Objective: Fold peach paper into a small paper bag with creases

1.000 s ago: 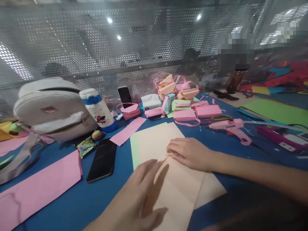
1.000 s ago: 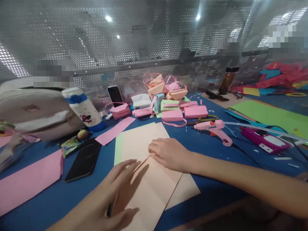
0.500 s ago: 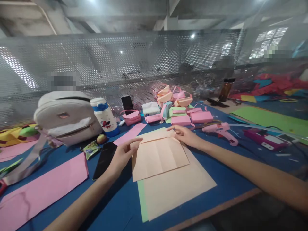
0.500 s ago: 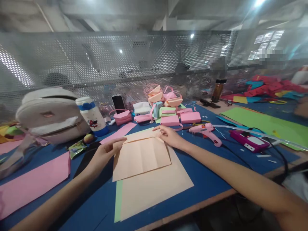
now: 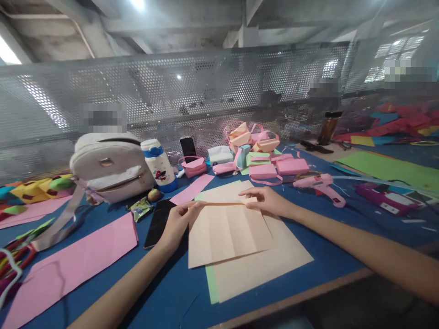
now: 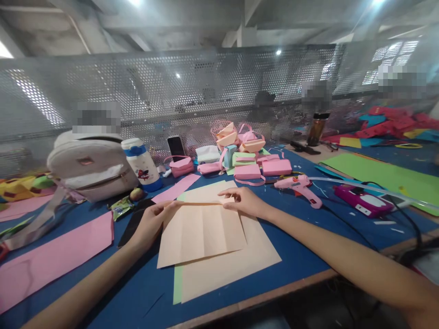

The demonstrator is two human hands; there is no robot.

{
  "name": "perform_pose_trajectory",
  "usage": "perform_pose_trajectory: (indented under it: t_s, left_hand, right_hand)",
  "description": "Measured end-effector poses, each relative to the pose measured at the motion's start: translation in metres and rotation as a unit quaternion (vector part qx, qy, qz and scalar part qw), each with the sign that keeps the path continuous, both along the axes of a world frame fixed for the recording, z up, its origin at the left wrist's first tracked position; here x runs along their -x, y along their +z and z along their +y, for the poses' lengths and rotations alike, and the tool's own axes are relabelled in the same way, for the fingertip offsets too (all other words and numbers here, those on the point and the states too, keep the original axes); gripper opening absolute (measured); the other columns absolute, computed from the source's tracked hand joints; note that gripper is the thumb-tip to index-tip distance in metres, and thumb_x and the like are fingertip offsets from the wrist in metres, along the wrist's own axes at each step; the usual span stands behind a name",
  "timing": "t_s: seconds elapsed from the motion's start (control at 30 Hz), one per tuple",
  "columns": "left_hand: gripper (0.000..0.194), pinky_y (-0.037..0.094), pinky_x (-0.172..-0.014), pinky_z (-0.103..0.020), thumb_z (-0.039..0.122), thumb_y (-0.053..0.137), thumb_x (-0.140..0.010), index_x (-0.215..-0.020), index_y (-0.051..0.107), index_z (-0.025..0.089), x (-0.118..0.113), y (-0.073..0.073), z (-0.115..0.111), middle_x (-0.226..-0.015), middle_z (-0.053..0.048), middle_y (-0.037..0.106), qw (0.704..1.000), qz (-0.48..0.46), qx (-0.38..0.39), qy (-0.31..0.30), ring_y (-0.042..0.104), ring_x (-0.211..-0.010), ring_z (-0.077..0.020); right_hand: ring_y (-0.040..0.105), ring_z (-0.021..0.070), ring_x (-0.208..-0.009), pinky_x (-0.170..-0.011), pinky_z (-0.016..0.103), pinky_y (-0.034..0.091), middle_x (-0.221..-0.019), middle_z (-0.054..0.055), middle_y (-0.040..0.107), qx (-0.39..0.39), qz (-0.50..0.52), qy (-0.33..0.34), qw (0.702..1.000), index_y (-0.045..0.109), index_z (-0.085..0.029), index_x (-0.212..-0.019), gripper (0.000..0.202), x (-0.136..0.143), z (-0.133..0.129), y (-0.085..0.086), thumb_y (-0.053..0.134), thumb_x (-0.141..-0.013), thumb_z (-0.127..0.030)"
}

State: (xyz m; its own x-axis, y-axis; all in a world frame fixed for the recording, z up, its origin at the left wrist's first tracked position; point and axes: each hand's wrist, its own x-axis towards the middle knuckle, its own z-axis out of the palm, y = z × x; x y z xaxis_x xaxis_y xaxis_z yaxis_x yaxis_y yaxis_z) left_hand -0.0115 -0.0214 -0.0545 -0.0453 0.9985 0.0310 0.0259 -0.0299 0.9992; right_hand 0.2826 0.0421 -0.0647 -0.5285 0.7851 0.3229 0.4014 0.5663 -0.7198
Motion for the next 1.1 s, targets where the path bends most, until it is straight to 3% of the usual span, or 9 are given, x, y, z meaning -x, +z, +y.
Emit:
perform_pose_trajectory:
  t_s: [0.07, 0.17, 0.27, 0.37, 0.47, 0.6, 0.83, 1.1]
  left_hand:
    - [0.041, 0.046, -0.055, -0.022, 0.051, 0.083, -0.068, -0.085, 0.078, 0.014, 0.000, -0.001, -0.002, -0.074, -0.005, 0.075, 1.000, -0.005, 0.007, 0.008, 0.066, -0.063, -0.0185]
    - [0.041, 0.043, -0.049, -0.021, 0.053, 0.084, -0.065, -0.076, 0.076, 0.014, -0.001, -0.001, -0.004, -0.064, -0.003, 0.072, 0.999, -0.018, 0.016, 0.021, 0.062, -0.054, -0.0161]
    - [0.043, 0.046, -0.051, -0.023, 0.053, 0.085, -0.063, -0.076, 0.076, 0.013, -0.002, -0.001, -0.004, -0.064, -0.004, 0.072, 0.999, -0.038, 0.029, 0.025, 0.063, -0.054, -0.0167]
    - [0.045, 0.050, -0.055, -0.025, 0.052, 0.087, -0.060, -0.081, 0.076, 0.014, -0.002, 0.001, -0.004, -0.066, -0.005, 0.074, 0.997, -0.060, 0.045, 0.030, 0.067, -0.059, -0.0195]
    - [0.046, 0.051, -0.056, -0.027, 0.051, 0.089, -0.057, -0.082, 0.076, 0.014, -0.002, 0.002, -0.004, -0.067, -0.005, 0.075, 0.995, -0.075, 0.061, 0.033, 0.069, -0.060, -0.0213]
    - [0.046, 0.051, -0.055, -0.026, 0.050, 0.089, -0.056, -0.082, 0.076, 0.014, -0.003, 0.002, -0.004, -0.068, -0.005, 0.075, 0.993, -0.087, 0.067, 0.030, 0.068, -0.057, -0.0203]
    - [0.047, 0.051, -0.057, -0.025, 0.048, 0.090, -0.055, -0.082, 0.076, 0.013, -0.007, 0.008, -0.007, -0.071, -0.007, 0.076, 0.991, -0.105, 0.077, 0.015, 0.070, -0.060, -0.0198]
    - [0.048, 0.053, -0.062, -0.026, 0.052, 0.089, -0.055, -0.080, 0.075, 0.014, -0.005, 0.008, -0.005, -0.076, -0.009, 0.077, 0.992, -0.096, 0.084, -0.007, 0.072, -0.067, -0.0217]
  right_hand:
    - [0.066, 0.0222, -0.084, -0.068, 0.030, 0.049, -0.103, 0.010, 0.073, -0.018, -0.015, 0.001, 1.000, 0.071, -0.016, -0.116, 0.036, 0.002, -0.005, 0.002, 0.068, -0.083, -0.032]
    - [0.066, 0.0213, -0.087, -0.076, 0.031, 0.047, -0.109, 0.009, 0.073, -0.048, -0.042, 0.019, 0.998, 0.073, -0.019, -0.112, 0.029, 0.003, -0.011, 0.006, 0.063, -0.088, -0.033]
    - [0.065, 0.0240, -0.099, -0.086, 0.034, 0.044, -0.110, 0.009, 0.073, -0.065, -0.059, 0.042, 0.995, 0.073, -0.020, -0.109, 0.029, 0.002, -0.014, 0.008, 0.056, -0.095, -0.038]
    - [0.065, 0.0248, -0.099, -0.085, 0.033, 0.042, -0.107, 0.009, 0.074, -0.064, -0.056, 0.049, 0.995, 0.073, -0.019, -0.103, 0.034, 0.002, -0.014, 0.008, 0.049, -0.098, -0.043]
    - [0.064, 0.0210, -0.082, -0.074, 0.029, 0.041, -0.088, 0.005, 0.072, -0.042, -0.033, 0.044, 0.998, 0.071, -0.018, -0.091, 0.042, 0.003, -0.012, 0.006, 0.043, -0.100, -0.047]
    - [0.050, 0.0165, -0.064, -0.061, 0.027, 0.036, -0.066, 0.000, 0.053, 0.003, 0.013, 0.031, 0.999, 0.057, -0.018, -0.069, 0.052, 0.004, -0.006, 0.001, 0.041, -0.097, -0.058]
    - [0.044, 0.0156, -0.065, -0.062, 0.028, 0.036, -0.066, -0.002, 0.043, 0.084, 0.061, 0.060, 0.993, 0.047, -0.019, -0.065, 0.056, 0.004, 0.000, 0.000, 0.046, -0.089, -0.069]
    - [0.037, 0.0129, -0.059, -0.060, 0.028, 0.033, -0.061, -0.004, 0.036, 0.125, 0.081, 0.082, 0.985, 0.042, -0.020, -0.060, 0.058, 0.005, -0.002, 0.004, 0.052, -0.083, -0.072]
